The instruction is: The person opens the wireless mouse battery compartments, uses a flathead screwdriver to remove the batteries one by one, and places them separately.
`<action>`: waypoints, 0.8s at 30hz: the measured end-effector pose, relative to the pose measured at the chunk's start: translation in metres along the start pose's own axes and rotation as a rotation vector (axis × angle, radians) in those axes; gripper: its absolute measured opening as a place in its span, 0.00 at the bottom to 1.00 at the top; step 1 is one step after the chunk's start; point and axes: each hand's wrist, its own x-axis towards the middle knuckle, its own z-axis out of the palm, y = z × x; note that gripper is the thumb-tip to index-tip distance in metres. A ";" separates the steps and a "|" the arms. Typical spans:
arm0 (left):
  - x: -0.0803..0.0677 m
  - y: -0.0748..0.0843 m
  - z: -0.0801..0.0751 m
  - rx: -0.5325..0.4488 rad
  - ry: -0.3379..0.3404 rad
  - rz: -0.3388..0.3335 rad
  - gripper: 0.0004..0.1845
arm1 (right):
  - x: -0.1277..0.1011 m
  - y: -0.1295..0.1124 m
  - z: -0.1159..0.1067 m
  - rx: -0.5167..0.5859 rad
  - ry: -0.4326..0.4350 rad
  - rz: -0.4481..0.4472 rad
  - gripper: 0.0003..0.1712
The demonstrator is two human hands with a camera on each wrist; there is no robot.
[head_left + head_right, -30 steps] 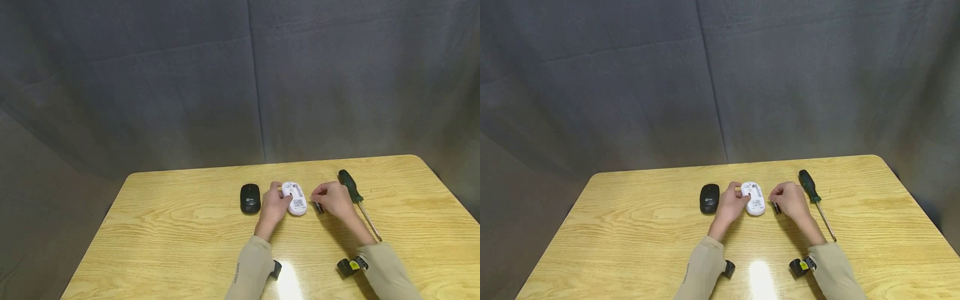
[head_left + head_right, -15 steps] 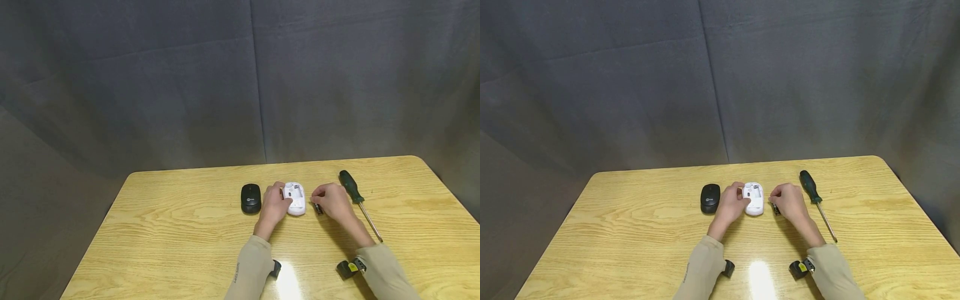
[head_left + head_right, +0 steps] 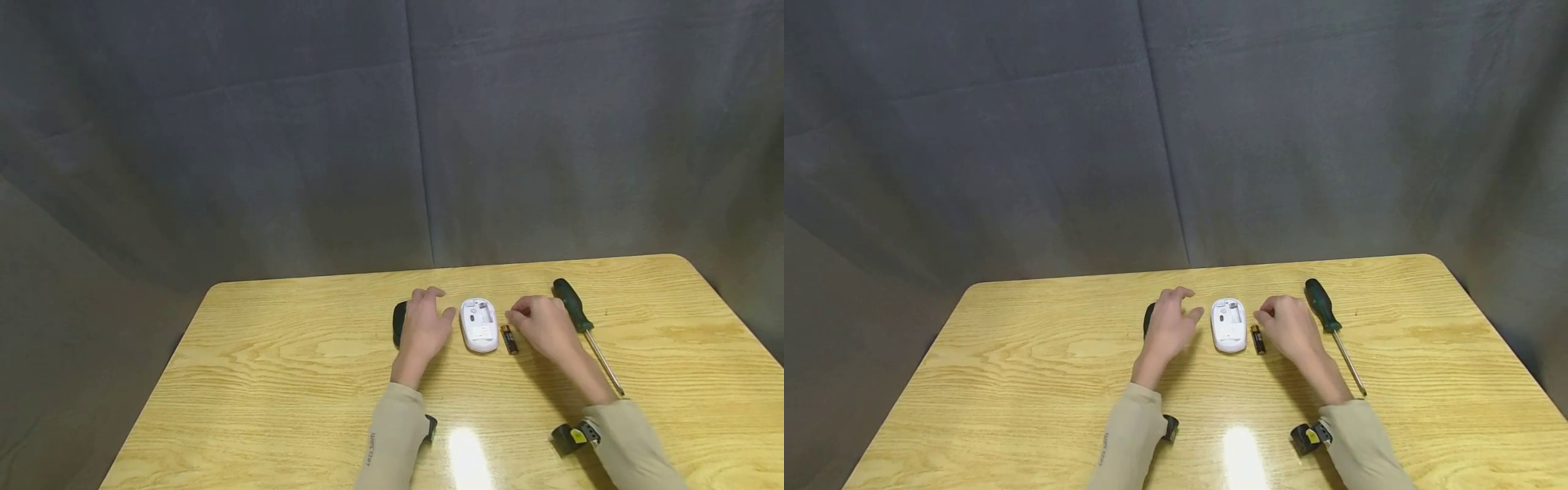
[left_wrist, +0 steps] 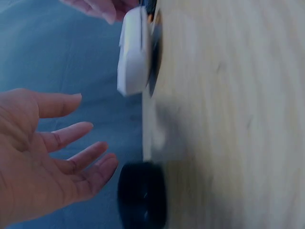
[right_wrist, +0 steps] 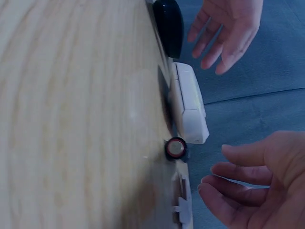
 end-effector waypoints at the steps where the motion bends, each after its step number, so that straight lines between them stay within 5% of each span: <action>1: 0.000 -0.001 -0.004 -0.002 -0.003 0.004 0.20 | 0.000 -0.001 -0.001 0.008 0.003 0.002 0.08; 10: -0.003 -0.017 -0.038 -0.028 -0.027 0.034 0.24 | 0.000 -0.015 -0.007 0.079 0.009 0.024 0.21; 24: -0.008 -0.051 -0.056 0.073 -0.227 0.044 0.34 | 0.006 -0.036 0.005 0.135 -0.059 -0.035 0.34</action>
